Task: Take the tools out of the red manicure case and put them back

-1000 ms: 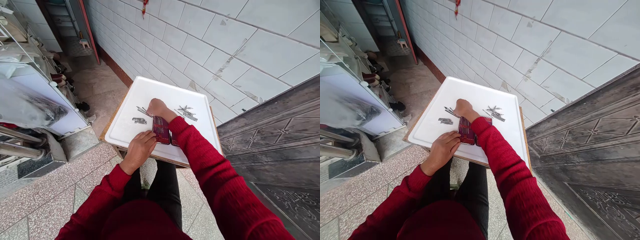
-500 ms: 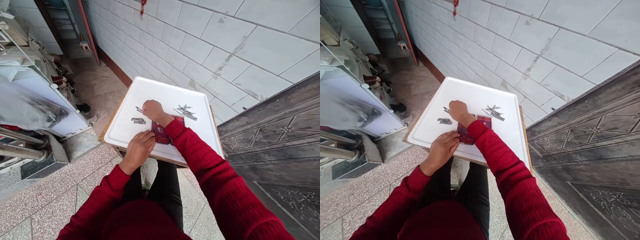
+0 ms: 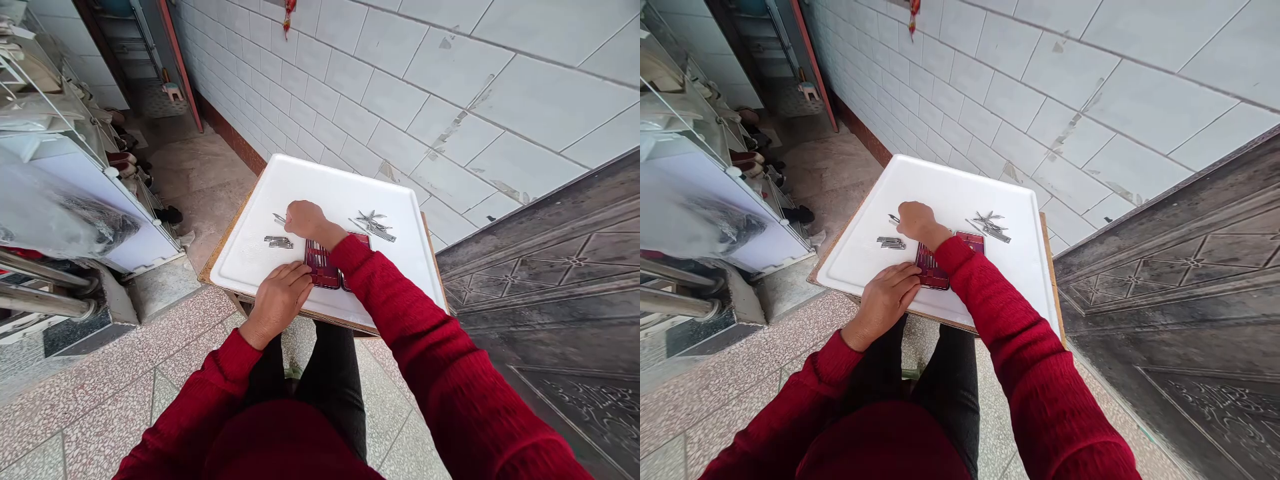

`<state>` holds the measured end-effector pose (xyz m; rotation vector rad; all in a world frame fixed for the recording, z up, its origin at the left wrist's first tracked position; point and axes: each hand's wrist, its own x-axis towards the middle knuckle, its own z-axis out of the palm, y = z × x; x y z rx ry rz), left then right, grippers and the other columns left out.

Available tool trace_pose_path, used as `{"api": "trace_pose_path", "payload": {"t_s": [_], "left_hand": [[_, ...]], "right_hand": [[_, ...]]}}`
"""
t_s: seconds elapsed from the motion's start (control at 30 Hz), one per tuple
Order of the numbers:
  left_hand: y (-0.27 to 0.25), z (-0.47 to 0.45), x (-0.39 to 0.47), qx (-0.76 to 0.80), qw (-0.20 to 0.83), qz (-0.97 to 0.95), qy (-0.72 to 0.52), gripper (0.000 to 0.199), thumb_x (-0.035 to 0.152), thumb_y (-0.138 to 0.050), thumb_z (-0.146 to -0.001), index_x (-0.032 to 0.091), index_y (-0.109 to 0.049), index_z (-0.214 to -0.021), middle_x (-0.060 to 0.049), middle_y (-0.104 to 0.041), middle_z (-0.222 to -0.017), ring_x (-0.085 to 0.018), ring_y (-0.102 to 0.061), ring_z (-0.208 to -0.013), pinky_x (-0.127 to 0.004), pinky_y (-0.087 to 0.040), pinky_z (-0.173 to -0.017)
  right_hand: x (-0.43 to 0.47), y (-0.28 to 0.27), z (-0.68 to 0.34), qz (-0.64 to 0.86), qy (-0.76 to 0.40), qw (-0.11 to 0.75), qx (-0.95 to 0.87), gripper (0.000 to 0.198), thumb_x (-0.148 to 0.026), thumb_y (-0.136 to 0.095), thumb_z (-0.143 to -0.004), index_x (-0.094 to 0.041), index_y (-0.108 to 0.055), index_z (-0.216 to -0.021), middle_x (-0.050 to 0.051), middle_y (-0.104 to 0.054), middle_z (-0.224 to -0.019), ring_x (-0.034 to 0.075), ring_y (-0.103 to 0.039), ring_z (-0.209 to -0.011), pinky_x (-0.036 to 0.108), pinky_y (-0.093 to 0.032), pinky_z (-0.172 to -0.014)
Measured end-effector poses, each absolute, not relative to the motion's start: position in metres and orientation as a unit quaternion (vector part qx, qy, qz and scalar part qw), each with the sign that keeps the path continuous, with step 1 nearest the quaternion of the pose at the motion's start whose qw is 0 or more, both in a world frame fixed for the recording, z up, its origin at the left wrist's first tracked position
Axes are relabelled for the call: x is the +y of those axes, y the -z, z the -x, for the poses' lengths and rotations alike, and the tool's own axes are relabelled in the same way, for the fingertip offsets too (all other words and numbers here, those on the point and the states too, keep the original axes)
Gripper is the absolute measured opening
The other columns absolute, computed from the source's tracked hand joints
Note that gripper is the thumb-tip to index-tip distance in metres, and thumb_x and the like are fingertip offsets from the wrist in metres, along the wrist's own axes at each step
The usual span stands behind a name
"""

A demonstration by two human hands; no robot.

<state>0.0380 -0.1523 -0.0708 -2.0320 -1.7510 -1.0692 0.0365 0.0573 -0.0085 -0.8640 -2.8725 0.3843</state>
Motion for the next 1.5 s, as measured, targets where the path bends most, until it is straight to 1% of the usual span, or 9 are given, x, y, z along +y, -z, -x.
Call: {"api": "trace_pose_path", "payload": {"t_s": [0.13, 0.3, 0.5, 0.6, 0.67, 0.77, 1.13, 1.3, 1.5], "left_hand": [[0.071, -0.038, -0.152, -0.597, 0.130, 0.699, 0.370, 0.017, 0.019, -0.058, -0.107, 0.018, -0.075, -0.105, -0.007, -0.081, -0.122, -0.026, -0.075, -0.119, -0.044, -0.062, -0.104], [0.070, -0.036, -0.150, -0.593, 0.132, 0.702, 0.371, 0.016, 0.020, -0.059, -0.107, 0.018, -0.075, -0.107, -0.008, -0.081, -0.122, -0.027, -0.075, -0.119, -0.045, -0.062, -0.103], [0.071, -0.035, -0.149, -0.601, 0.129, 0.701, 0.362, 0.015, 0.021, -0.060, -0.106, 0.019, -0.074, -0.109, -0.008, -0.080, -0.124, -0.028, -0.075, -0.120, -0.046, -0.062, -0.102], [0.070, -0.035, -0.149, -0.601, 0.129, 0.702, 0.360, 0.015, 0.022, -0.060, -0.106, 0.020, -0.074, -0.109, -0.007, -0.081, -0.123, -0.027, -0.075, -0.121, -0.045, -0.062, -0.103], [0.069, -0.035, -0.149, -0.602, 0.126, 0.701, 0.360, 0.015, 0.022, -0.059, -0.106, 0.021, -0.074, -0.109, -0.006, -0.081, -0.121, -0.026, -0.075, -0.121, -0.044, -0.061, -0.104], [0.069, -0.034, -0.149, -0.605, 0.113, 0.701, 0.361, 0.017, 0.022, -0.058, -0.107, 0.022, -0.074, -0.109, -0.006, -0.080, -0.122, -0.026, -0.074, -0.123, -0.044, -0.060, -0.106], [0.069, -0.034, -0.148, -0.618, 0.099, 0.697, 0.351, 0.019, 0.026, -0.056, -0.108, 0.023, -0.074, -0.106, -0.006, -0.080, -0.122, -0.025, -0.073, -0.124, -0.044, -0.059, -0.105], [0.068, -0.034, -0.148, -0.612, 0.114, 0.699, 0.353, 0.016, 0.024, -0.057, -0.107, 0.022, -0.074, -0.106, -0.006, -0.081, -0.121, -0.025, -0.074, -0.122, -0.044, -0.060, -0.104], [0.067, -0.035, -0.148, -0.611, 0.117, 0.698, 0.354, 0.015, 0.023, -0.058, -0.107, 0.022, -0.073, -0.106, -0.005, -0.081, -0.121, -0.026, -0.074, -0.122, -0.044, -0.060, -0.103]], "right_hand": [[0.062, -0.008, -0.065, 0.308, -0.257, 0.082, -0.912, 0.014, -0.009, -0.069, -0.079, -0.018, -0.070, -0.069, 0.007, -0.074, -0.073, 0.020, -0.069, -0.072, 0.030, -0.052, -0.067], [0.069, -0.007, -0.113, 0.318, -0.440, 0.173, -0.822, 0.017, -0.010, -0.064, -0.084, -0.019, -0.063, -0.069, -0.004, -0.060, -0.053, 0.010, -0.053, -0.049, 0.022, -0.042, -0.053], [0.069, 0.014, -0.148, 0.322, -0.556, 0.220, -0.734, 0.017, -0.013, -0.073, -0.085, -0.019, -0.060, -0.076, -0.003, -0.064, -0.054, 0.008, -0.054, -0.043, 0.019, -0.044, -0.045], [0.070, 0.020, -0.154, 0.328, -0.584, 0.245, -0.701, 0.018, -0.010, -0.074, -0.082, -0.018, -0.063, -0.092, -0.006, -0.064, -0.054, 0.010, -0.060, -0.045, 0.019, -0.050, -0.047], [0.071, 0.023, -0.156, 0.320, -0.596, 0.257, -0.690, 0.036, -0.008, -0.074, -0.079, -0.018, -0.063, -0.112, -0.009, -0.065, -0.057, 0.011, -0.063, -0.047, 0.019, -0.051, -0.047], [0.073, 0.027, -0.158, 0.309, -0.593, 0.264, -0.695, 0.048, -0.011, -0.075, -0.079, -0.018, -0.061, -0.125, -0.010, -0.066, -0.059, 0.010, -0.063, -0.047, 0.019, -0.052, -0.048], [0.071, 0.028, -0.156, 0.344, -0.538, 0.249, -0.728, 0.031, -0.011, -0.069, -0.086, -0.016, -0.069, -0.116, -0.005, -0.068, -0.064, 0.011, -0.064, -0.051, 0.020, -0.050, -0.049], [0.071, 0.027, -0.156, 0.372, -0.416, 0.246, -0.792, 0.024, -0.013, -0.061, -0.090, -0.016, -0.079, -0.107, 0.001, -0.076, -0.081, 0.015, -0.069, -0.065, 0.029, -0.057, -0.070], [0.066, 0.024, -0.158, 0.381, -0.268, 0.234, -0.853, 0.031, -0.011, -0.056, -0.092, -0.021, -0.084, -0.100, 0.005, -0.080, -0.103, 0.020, -0.071, -0.093, 0.034, -0.054, -0.092]]}}
